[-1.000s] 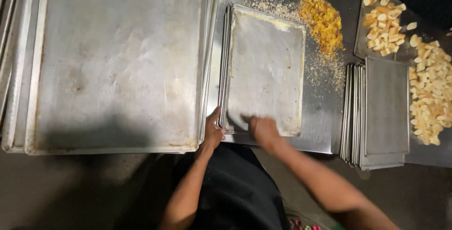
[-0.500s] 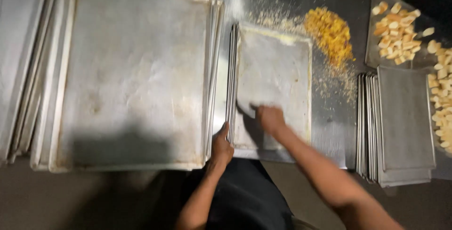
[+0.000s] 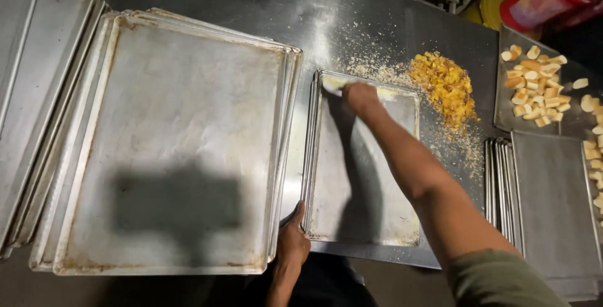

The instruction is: Scraping residue and flour off metal baking trays using a handheld dough scraper.

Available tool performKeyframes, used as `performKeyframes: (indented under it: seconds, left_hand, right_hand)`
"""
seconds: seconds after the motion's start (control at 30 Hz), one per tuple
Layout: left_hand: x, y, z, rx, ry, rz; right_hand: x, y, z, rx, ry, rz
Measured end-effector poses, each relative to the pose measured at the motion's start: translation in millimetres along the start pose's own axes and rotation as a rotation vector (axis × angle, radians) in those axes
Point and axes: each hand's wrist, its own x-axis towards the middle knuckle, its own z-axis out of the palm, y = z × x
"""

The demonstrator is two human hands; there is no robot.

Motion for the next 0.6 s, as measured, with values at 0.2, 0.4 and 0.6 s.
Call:
performKeyframes:
  seconds: [0.2, 0.4, 0.6]
  left_hand:
    - [-3.2, 5.9, -6.5, 0.136, -0.064, -0.057]
    - [4.9, -5.6, 4.3, 0.166, 0.069, 0.073]
    - [10.6, 9.1, 6.6, 0.297, 0.006, -0.115]
  right_hand:
    - [-109.3, -7.0, 22.5, 0.052, 0.084, -0.013]
    - [-208.9, -48.9, 28.3, 0.09, 0.078, -0.091]
    - [-34.6, 33.2, -10.8, 0.031, 0.111, -0.029]
